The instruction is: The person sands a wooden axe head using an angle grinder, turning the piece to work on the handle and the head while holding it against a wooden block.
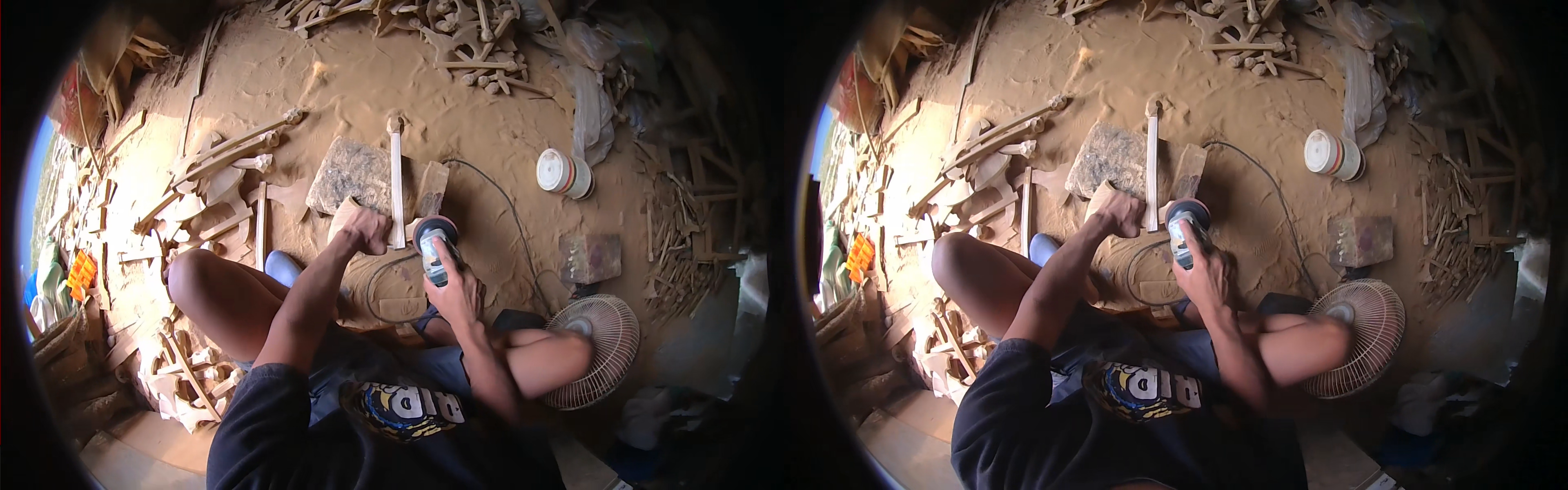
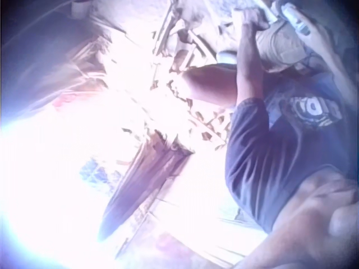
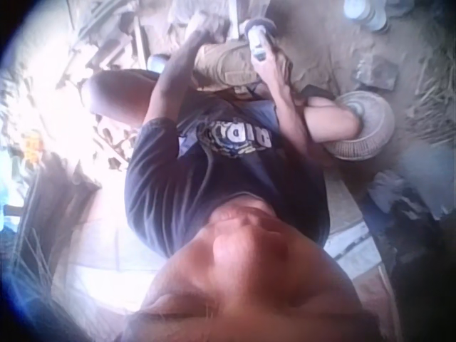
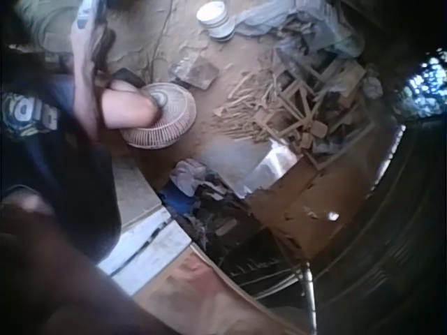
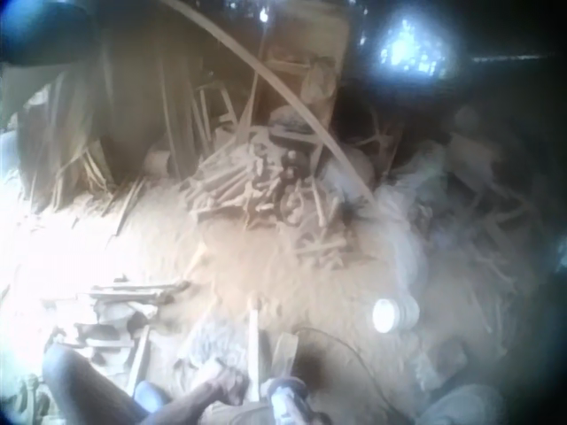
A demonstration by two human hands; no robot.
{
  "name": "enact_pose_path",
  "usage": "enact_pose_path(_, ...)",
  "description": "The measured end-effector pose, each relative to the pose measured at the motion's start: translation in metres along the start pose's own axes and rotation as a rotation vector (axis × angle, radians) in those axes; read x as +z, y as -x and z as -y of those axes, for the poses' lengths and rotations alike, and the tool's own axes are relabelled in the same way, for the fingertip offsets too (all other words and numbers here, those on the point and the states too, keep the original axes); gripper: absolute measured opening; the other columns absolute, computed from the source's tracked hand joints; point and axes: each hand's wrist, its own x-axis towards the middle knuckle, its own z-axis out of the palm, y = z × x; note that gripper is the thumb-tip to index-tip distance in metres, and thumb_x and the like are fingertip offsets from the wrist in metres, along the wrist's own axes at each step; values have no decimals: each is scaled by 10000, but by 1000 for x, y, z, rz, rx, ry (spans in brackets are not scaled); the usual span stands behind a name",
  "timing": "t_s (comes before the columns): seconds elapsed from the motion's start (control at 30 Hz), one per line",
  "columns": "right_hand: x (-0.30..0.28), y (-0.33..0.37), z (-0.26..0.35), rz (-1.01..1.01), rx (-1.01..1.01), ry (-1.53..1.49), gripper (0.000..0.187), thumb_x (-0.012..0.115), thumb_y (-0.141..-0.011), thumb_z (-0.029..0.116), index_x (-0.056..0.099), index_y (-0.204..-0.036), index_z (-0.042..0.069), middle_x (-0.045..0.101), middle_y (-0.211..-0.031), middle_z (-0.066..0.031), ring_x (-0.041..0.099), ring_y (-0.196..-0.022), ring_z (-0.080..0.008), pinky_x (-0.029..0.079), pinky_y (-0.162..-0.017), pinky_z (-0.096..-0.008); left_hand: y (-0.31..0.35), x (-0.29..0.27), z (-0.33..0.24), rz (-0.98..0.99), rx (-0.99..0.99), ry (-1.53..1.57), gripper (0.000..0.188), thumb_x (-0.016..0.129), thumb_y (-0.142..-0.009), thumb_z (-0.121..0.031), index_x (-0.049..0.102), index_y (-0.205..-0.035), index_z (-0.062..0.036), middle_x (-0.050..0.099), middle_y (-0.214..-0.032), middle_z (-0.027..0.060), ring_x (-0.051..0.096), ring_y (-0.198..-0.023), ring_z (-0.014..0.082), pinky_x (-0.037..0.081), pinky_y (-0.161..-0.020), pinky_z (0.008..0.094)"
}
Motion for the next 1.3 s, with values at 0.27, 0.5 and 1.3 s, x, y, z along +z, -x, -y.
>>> enact_pose_path(0.27,6,-4,5,80,28,4,855,887,-798,212,542,-1575,305,744,-1092,-260,724,-898,-471,581,-777,-546,2,-13,-4,65,-55,45,189,693,-640,-225,754,-784,-120,747,-783,180,749,-771,377,591,-722,439)
enact_pose_path(0.5,11,-8,8,25,-14,-19,820,851,-830,234,530,-1575,358,740,-922,-269,716,-835,-499,568,-723,-586,1,-5,5,34,-38,37,233,694,-618,-247,765,-793,-110,758,-810,188,754,-792,384,603,-737,440)
enact_pose_path(1.3,5,-64,-15,-9,179,-70,824,854,-813,210,535,-1570,262,746,-1216,-245,712,-1018,-505,592,-833,-560,-2,-8,6,134,-58,-3,171,650,-575,-220,692,-689,-99,679,-660,167,682,-632,370,529,-596,443)
